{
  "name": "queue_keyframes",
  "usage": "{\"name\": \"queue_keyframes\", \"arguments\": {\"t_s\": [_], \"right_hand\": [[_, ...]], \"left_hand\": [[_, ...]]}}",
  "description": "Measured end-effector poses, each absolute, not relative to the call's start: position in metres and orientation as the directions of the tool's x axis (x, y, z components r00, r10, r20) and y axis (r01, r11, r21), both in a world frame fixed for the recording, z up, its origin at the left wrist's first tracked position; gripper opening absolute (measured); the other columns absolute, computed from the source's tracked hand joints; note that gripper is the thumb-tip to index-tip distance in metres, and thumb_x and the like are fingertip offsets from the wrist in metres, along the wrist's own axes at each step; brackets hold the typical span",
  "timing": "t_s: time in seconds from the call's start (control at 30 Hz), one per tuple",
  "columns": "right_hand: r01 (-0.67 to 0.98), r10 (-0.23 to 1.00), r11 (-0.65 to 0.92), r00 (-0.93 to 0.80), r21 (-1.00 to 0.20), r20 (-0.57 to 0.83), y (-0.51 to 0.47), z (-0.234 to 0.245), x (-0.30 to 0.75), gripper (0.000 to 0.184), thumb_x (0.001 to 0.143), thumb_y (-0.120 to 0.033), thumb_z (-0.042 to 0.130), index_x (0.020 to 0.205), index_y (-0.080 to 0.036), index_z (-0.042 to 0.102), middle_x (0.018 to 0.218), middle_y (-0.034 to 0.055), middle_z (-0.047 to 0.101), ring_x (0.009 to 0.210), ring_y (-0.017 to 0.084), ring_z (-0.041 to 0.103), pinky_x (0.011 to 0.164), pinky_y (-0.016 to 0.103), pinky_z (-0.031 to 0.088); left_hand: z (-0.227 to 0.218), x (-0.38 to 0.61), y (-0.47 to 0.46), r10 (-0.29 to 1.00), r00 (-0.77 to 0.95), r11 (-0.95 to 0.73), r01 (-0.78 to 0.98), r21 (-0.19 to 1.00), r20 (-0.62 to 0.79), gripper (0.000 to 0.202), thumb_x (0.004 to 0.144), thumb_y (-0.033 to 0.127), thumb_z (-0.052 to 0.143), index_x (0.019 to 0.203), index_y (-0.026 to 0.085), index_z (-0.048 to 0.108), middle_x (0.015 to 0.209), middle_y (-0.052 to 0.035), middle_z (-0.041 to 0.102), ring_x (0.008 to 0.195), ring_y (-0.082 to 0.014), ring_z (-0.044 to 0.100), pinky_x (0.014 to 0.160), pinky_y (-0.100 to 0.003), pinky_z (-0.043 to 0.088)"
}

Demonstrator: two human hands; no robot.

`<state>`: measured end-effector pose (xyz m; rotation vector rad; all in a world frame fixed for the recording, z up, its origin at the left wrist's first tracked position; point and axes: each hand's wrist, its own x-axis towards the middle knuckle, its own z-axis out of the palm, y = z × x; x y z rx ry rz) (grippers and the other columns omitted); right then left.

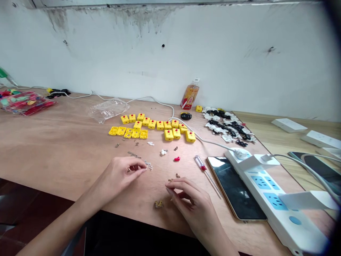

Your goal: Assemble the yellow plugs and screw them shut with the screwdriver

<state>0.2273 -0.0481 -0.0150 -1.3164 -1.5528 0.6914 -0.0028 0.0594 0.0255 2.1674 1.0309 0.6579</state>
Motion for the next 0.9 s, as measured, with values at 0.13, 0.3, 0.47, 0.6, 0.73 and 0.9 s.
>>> {"name": "queue_keyframes", "arguments": {"t_s": [0.13, 0.3, 0.47, 0.6, 0.73, 0.9], "right_hand": [[0.289, 0.985, 0.156, 0.023, -0.944, 0.17, -0.054, -0.015, 0.226, 0.01, 0.093, -0.024, 0.065, 0.096, -0.024, 0.075, 0.094, 0.0033, 0.073, 0.064, 0.011, 0.07, 0.055, 0.019, 0.059], [0.103, 0.994, 0.098, 0.046, -0.99, 0.103, -0.059, -0.008, 0.224, 0.006, 0.092, -0.027, 0.071, 0.093, -0.027, 0.077, 0.093, 0.0042, 0.077, 0.074, 0.014, 0.072, 0.058, 0.02, 0.059], [0.006, 0.972, 0.217, 0.085, -0.976, 0.217, -0.059, -0.005, 0.221, 0.006, 0.088, -0.025, 0.077, 0.088, -0.031, 0.079, 0.088, 0.0023, 0.071, 0.079, 0.015, 0.07, 0.063, 0.021, 0.058], [0.056, 0.966, 0.244, 0.077, -0.968, 0.248, -0.059, -0.005, 0.218, 0.006, 0.089, -0.025, 0.076, 0.088, -0.03, 0.079, 0.088, 0.0028, 0.069, 0.085, 0.016, 0.07, 0.061, 0.02, 0.057], [0.151, 0.955, 0.272, 0.079, -0.951, 0.285, -0.06, -0.003, 0.219, 0.009, 0.091, -0.022, 0.073, 0.091, -0.03, 0.076, 0.087, 0.0016, 0.069, 0.081, 0.014, 0.069, 0.055, 0.018, 0.053], [0.365, 0.912, 0.376, 0.019, -0.852, 0.41, -0.063, 0.003, 0.224, 0.017, 0.093, -0.014, 0.068, 0.097, -0.029, 0.075, 0.087, 0.0004, 0.07, 0.077, 0.012, 0.07, 0.063, 0.018, 0.057]], "left_hand": [[0.02, 0.012, 0.033, 0.807, 0.583, -0.297, 0.261, 0.918, 0.096, 0.009, 0.088, 0.017, 0.068, 0.087, 0.02, 0.076, 0.086, -0.0014, 0.077, 0.077, -0.0165, 0.07, 0.073, -0.025, 0.057], [0.008, 0.026, 0.014, 0.799, 0.601, 0.103, -0.08, 0.991, -0.034, 0.008, 0.083, 0.016, 0.077, 0.084, 0.017, 0.07, 0.09, -0.0023, 0.075, 0.08, -0.0141, 0.071, 0.075, -0.022, 0.057], [0.003, 0.028, 0.006, 0.773, 0.634, 0.204, -0.186, 0.961, -0.041, 0.008, 0.085, 0.016, 0.08, 0.092, 0.018, 0.076, 0.087, -0.0014, 0.075, 0.079, -0.0106, 0.069, 0.073, -0.018, 0.055], [0.0, 0.028, 0.004, 0.759, 0.649, 0.232, -0.201, 0.952, -0.047, 0.012, 0.086, 0.016, 0.08, 0.096, 0.022, 0.082, 0.091, -0.0024, 0.078, 0.084, -0.012, 0.072, 0.078, -0.018, 0.056], [0.0, 0.029, 0.005, 0.765, 0.642, 0.221, -0.194, 0.956, -0.046, 0.012, 0.086, 0.016, 0.081, 0.094, 0.024, 0.084, 0.091, -0.0027, 0.08, 0.084, -0.0126, 0.072, 0.079, -0.019, 0.057], [0.0, 0.03, 0.006, 0.785, 0.619, 0.155, -0.186, 0.97, -0.007, 0.014, 0.085, 0.016, 0.081, 0.094, 0.025, 0.085, 0.09, -0.0034, 0.079, 0.081, -0.0129, 0.072, 0.076, -0.019, 0.057]]}}
